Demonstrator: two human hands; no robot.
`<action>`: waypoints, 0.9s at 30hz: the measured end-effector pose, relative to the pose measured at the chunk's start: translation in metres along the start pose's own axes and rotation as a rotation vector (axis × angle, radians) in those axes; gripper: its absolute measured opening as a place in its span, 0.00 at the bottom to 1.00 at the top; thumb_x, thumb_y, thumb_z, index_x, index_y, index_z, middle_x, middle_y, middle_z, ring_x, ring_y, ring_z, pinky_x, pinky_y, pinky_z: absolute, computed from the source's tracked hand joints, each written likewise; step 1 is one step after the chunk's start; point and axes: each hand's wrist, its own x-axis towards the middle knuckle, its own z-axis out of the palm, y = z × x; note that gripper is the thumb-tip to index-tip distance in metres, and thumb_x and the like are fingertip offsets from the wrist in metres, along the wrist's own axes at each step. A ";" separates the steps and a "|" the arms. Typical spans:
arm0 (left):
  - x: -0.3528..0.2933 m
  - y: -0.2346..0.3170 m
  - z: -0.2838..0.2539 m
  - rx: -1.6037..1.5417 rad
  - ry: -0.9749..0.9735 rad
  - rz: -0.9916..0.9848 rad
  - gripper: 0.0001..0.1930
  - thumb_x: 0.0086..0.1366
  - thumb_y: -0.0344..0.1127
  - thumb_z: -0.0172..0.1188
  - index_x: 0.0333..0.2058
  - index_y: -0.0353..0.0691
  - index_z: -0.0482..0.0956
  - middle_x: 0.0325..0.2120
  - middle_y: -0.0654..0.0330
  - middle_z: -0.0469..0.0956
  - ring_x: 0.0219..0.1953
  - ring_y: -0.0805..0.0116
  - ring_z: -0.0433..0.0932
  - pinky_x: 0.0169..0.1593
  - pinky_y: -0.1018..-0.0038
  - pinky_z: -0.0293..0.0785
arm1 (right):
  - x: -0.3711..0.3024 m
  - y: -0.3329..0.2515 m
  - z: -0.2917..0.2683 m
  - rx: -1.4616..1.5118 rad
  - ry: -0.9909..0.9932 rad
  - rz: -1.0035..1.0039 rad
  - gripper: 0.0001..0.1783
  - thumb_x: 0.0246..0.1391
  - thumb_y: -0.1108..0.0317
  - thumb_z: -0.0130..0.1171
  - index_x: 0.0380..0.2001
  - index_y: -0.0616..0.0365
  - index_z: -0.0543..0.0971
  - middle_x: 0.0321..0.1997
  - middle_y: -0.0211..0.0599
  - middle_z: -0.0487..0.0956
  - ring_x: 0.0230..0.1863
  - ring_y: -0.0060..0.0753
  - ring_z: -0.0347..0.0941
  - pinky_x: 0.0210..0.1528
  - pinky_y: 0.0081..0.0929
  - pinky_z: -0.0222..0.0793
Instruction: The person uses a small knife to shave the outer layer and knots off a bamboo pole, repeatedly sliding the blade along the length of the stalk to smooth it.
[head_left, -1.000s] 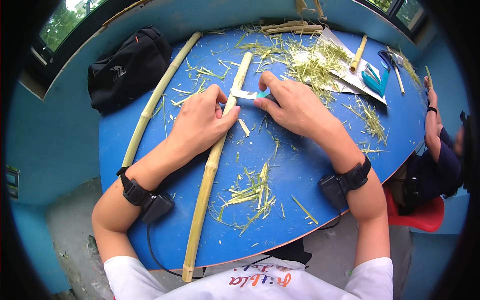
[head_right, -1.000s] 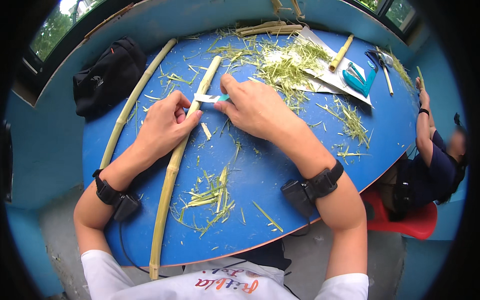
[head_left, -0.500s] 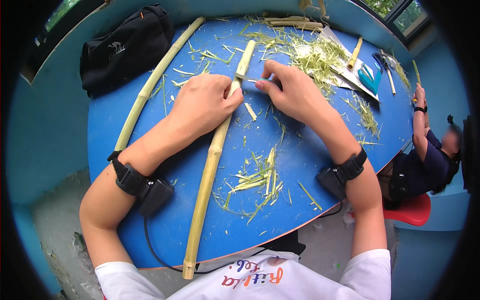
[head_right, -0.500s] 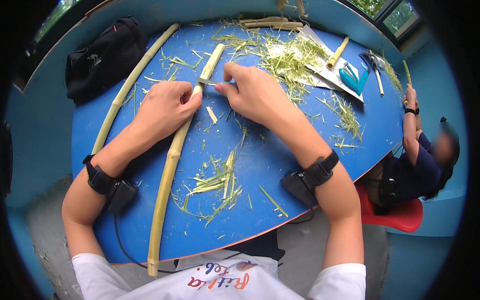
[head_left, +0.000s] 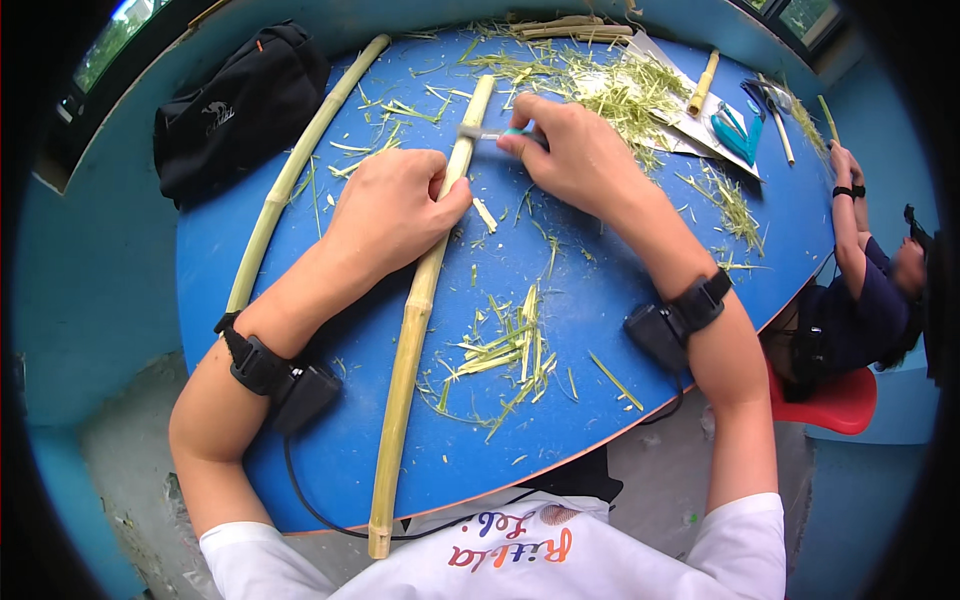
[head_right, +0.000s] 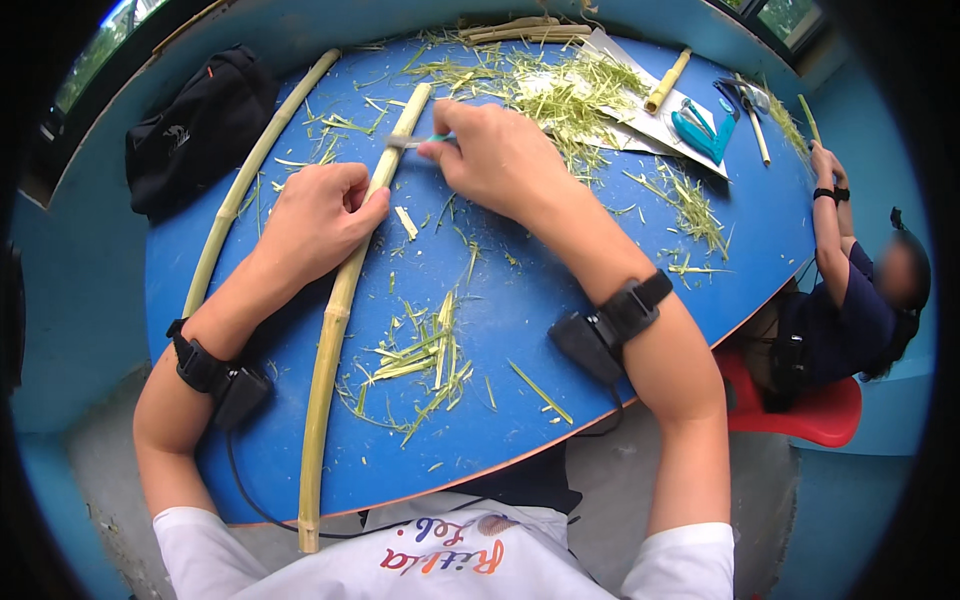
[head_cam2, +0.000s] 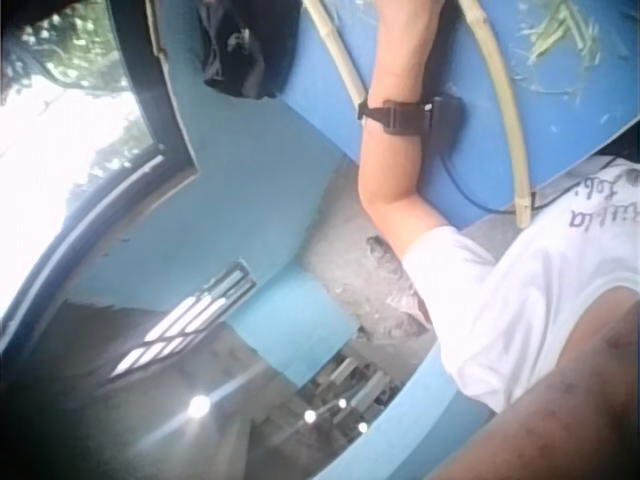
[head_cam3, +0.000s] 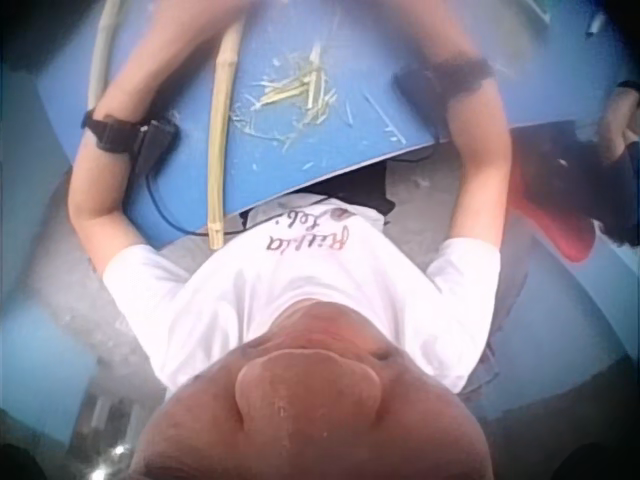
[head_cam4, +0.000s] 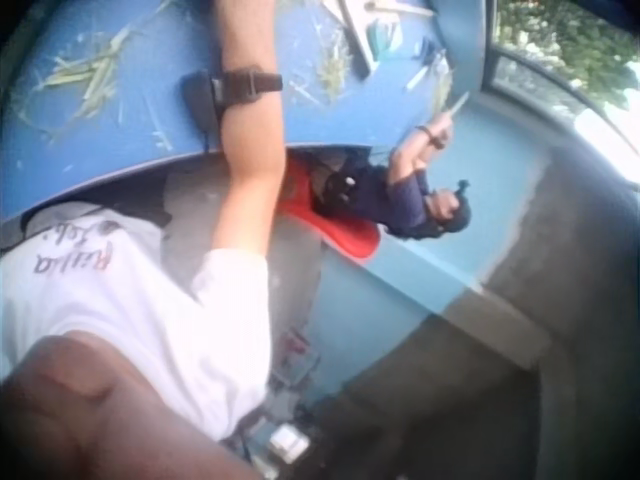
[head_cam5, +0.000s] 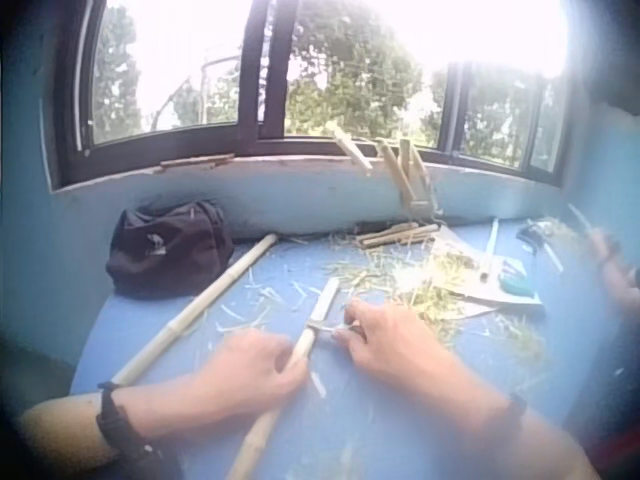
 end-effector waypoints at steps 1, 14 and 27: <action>0.000 -0.001 0.001 0.007 0.018 0.020 0.17 0.56 0.39 0.60 0.18 0.31 0.71 0.12 0.48 0.68 0.16 0.52 0.69 0.24 0.63 0.64 | -0.004 -0.003 -0.001 0.027 -0.029 -0.051 0.14 0.53 0.60 0.61 0.32 0.61 0.74 0.18 0.46 0.75 0.23 0.49 0.72 0.28 0.41 0.65; -0.002 0.003 -0.002 0.030 0.010 -0.001 0.17 0.58 0.39 0.58 0.18 0.30 0.71 0.13 0.47 0.69 0.16 0.51 0.70 0.23 0.62 0.63 | 0.004 -0.020 -0.004 -0.002 -0.143 0.109 0.17 0.53 0.55 0.59 0.38 0.58 0.78 0.32 0.48 0.81 0.37 0.52 0.78 0.40 0.45 0.72; 0.000 -0.002 -0.004 0.065 0.004 0.019 0.17 0.58 0.39 0.58 0.18 0.30 0.70 0.12 0.49 0.67 0.15 0.55 0.66 0.23 0.64 0.61 | 0.017 -0.005 0.018 -0.110 -0.033 -0.004 0.18 0.54 0.54 0.57 0.37 0.58 0.77 0.35 0.49 0.81 0.39 0.52 0.78 0.42 0.45 0.73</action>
